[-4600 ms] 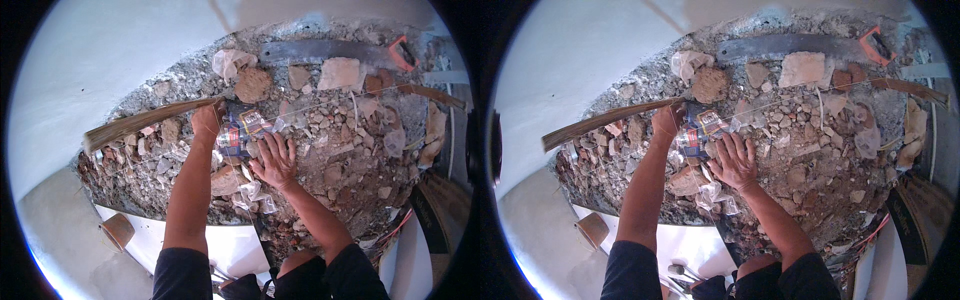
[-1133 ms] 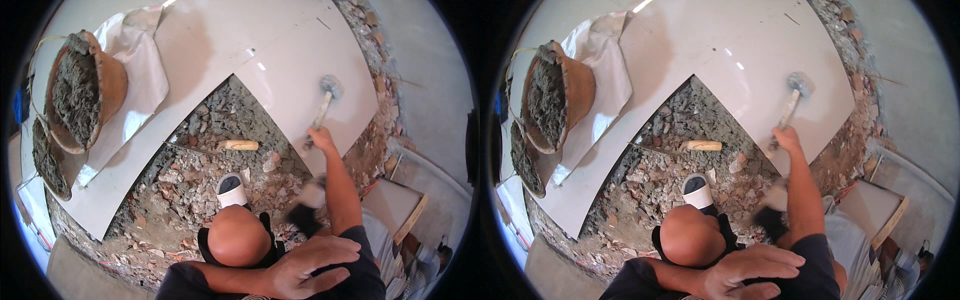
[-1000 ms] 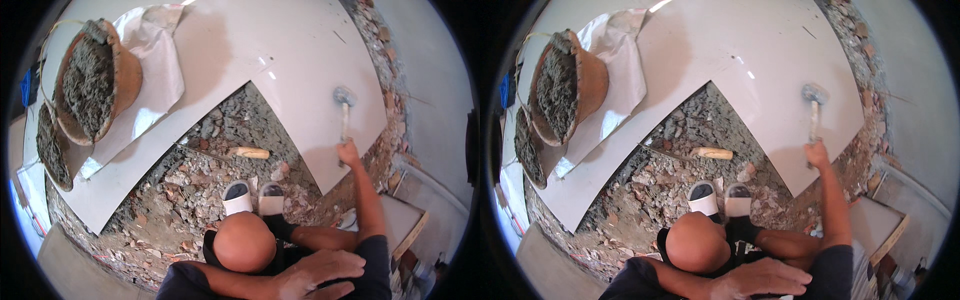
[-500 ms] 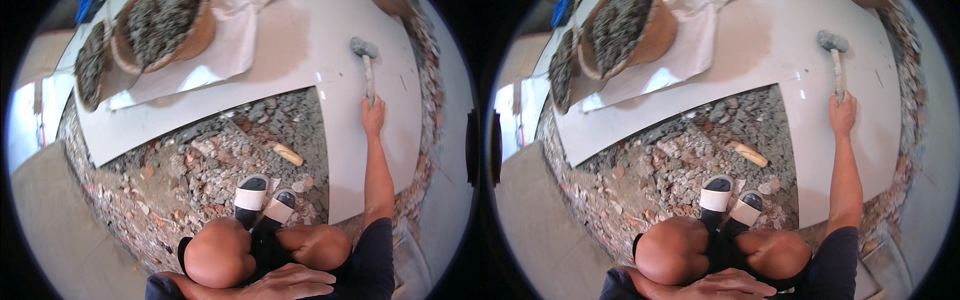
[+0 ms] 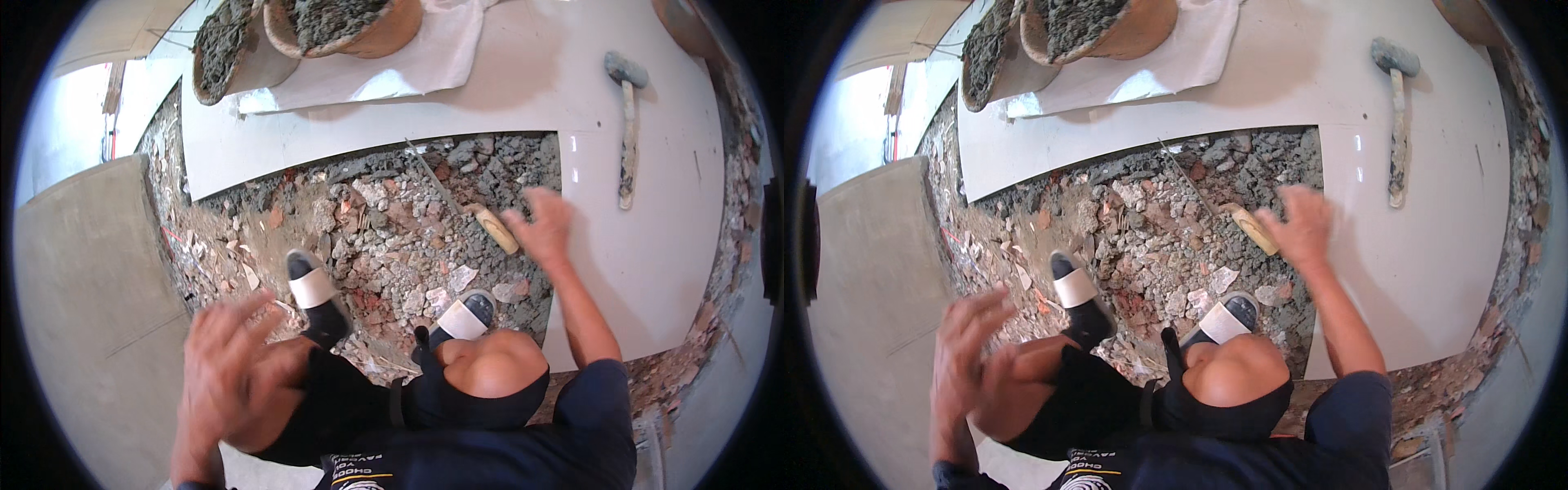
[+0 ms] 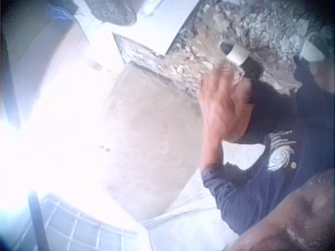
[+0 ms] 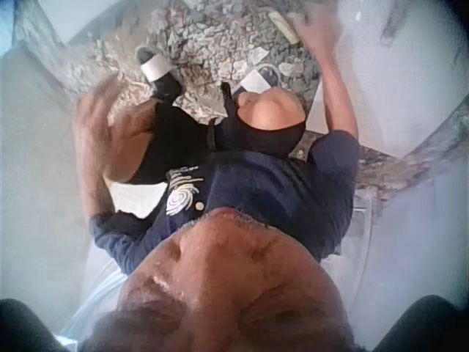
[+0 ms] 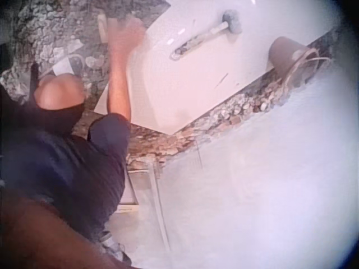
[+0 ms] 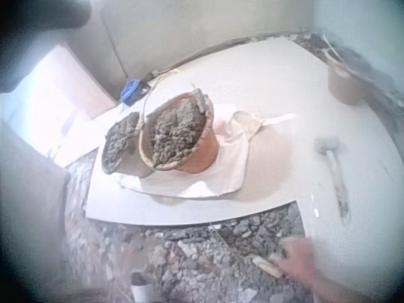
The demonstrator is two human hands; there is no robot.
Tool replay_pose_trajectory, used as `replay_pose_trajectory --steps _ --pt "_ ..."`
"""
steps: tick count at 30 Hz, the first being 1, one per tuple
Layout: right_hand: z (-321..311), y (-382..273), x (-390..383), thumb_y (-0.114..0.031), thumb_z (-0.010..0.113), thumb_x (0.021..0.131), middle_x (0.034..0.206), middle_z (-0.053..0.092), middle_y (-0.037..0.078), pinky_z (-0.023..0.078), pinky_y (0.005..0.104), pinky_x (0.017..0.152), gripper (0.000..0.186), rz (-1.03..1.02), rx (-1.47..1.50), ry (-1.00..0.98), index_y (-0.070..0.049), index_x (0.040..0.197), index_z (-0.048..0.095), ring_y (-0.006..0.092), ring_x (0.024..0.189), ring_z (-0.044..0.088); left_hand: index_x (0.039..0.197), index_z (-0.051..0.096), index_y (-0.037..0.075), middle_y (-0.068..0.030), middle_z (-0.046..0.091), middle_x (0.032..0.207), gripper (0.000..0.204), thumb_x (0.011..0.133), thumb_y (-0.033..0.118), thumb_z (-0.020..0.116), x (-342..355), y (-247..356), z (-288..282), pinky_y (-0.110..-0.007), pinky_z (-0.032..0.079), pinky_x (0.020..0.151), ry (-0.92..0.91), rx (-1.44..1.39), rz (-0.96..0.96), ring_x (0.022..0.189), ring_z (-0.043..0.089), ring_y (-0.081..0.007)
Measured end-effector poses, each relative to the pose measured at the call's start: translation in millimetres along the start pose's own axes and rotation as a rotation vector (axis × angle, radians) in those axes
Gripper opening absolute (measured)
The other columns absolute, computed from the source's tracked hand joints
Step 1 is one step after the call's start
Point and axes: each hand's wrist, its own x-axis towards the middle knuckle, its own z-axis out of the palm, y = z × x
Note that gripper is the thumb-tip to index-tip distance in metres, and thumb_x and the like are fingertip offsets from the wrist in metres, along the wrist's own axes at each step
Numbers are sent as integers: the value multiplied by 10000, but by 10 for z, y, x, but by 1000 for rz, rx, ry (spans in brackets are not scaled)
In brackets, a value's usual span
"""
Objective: The person unpacks a large ceramic tile from cardboard packaging, places it on a prepared floor area, and uses a rubber mallet to tap it into position. The person then scoops cement from a bucket and spreads it evenly on the floor with a trowel to prepare for the next tile.
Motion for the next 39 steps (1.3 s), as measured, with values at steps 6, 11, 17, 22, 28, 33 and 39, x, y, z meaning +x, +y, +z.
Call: replay_pose_trajectory --steps 6,11,17,22,28,33,39 --pt "576 -508 -334 -265 695 783 1011 579 120 386 412 880 470 83 -11 -72 -67 1189 566 277 968 526 1130 617 66 -123 610 1175 379 825 278 690 1161 -660 1141 -423 433 921 36 244 260 1077 576 -310" --pt "167 -677 -773 -216 609 832 1025 587 201 485 478 807 466 259 325 -145 -20 1241 502 391 924 601 1174 602 80 -124 597 1205 420 832 307 689 1740 -570 1947 -429 431 948 -163 202 443 1105 572 -303" --pt "-488 -815 -1202 -320 524 923 1067 600 270 499 490 810 517 556 214 -10 14 1306 431 434 916 624 1171 598 83 -129 598 1206 404 878 359 632 977 -627 1505 -451 421 970 -219 35 780 1106 580 -290" --pt "-601 -883 -760 -311 481 934 1011 636 289 481 507 829 513 640 7 -33 21 1321 431 451 927 616 1205 583 101 -116 572 1253 448 846 354 668 929 -1028 1332 -478 399 1005 -225 68 820 1137 558 -310" --pt "-388 -1004 -273 -344 454 936 1051 636 281 466 510 872 509 715 -108 -80 3 1307 480 439 983 609 1200 587 98 -118 558 1271 440 858 365 658 785 -1627 1136 -492 379 1025 -202 -52 833 1160 543 -310" --pt "-313 -1128 -888 -385 461 936 1102 637 241 459 509 891 501 907 -161 -113 -95 1345 470 433 1035 589 1209 581 69 -130 556 1268 466 854 360 664 640 -1905 968 -486 382 1012 -265 -141 874 1152 538 -328" --pt "-139 -1600 -2693 -396 460 939 956 650 276 478 534 803 493 1113 -266 -124 -141 1362 461 458 912 617 1182 597 37 -158 567 1253 471 843 352 680 555 -2117 960 -462 404 965 -347 -321 923 1125 547 -362"
